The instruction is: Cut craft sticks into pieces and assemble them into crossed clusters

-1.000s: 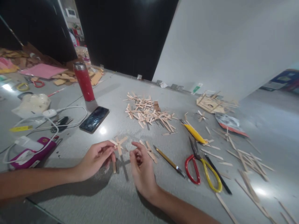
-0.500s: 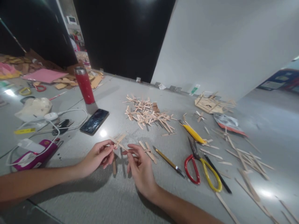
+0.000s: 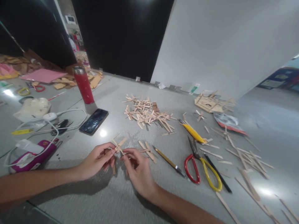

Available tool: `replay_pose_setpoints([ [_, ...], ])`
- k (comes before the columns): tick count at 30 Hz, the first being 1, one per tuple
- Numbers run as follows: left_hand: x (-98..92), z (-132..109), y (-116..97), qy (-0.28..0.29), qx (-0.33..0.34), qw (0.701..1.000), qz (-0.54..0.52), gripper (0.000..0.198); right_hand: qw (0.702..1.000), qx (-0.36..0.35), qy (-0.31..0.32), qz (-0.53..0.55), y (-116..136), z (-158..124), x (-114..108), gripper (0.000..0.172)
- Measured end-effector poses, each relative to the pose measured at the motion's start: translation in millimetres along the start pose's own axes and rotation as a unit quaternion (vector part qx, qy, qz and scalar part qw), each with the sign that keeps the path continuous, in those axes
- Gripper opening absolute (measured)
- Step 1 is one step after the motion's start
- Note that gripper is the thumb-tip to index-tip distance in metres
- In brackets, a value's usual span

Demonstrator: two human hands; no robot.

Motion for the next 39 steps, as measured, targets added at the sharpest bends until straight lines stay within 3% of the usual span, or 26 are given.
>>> replay_pose_setpoints([
  [12, 0.7, -9.5, -11.7, -0.022, 0.063, 0.989, 0.129, 0.033, 0.996, -0.029, -0.026, -0.077, 12.1, -1.3, -1.9, 0.027],
  [22, 2.2, -15.9, -18.3, -0.058, 0.085, 0.982, 0.156, 0.025, 0.996, -0.041, -0.009, -0.075, 12.9, -4.4, -2.6, 0.022],
  [32, 0.2, -15.9, -16.3, -0.048, 0.098, 0.961, 0.253, 0.026, 0.997, -0.051, -0.005, -0.064, 13.9, -4.6, -1.3, 0.02],
  [39, 0.5, -16.1, -17.4, -0.062, 0.112, 0.951, 0.28, 0.028, 0.991, -0.011, 0.008, -0.134, 15.8, -5.6, -1.0, 0.024],
])
Point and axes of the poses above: each hand's wrist, its own z-axis towards the middle knuckle, its own x-axis out of the palm, y = z × x, the point moved 4 cm from there along z, towards the middle knuckle, and after that the axes turned 15 degrees about y, right-handed, at the moved point
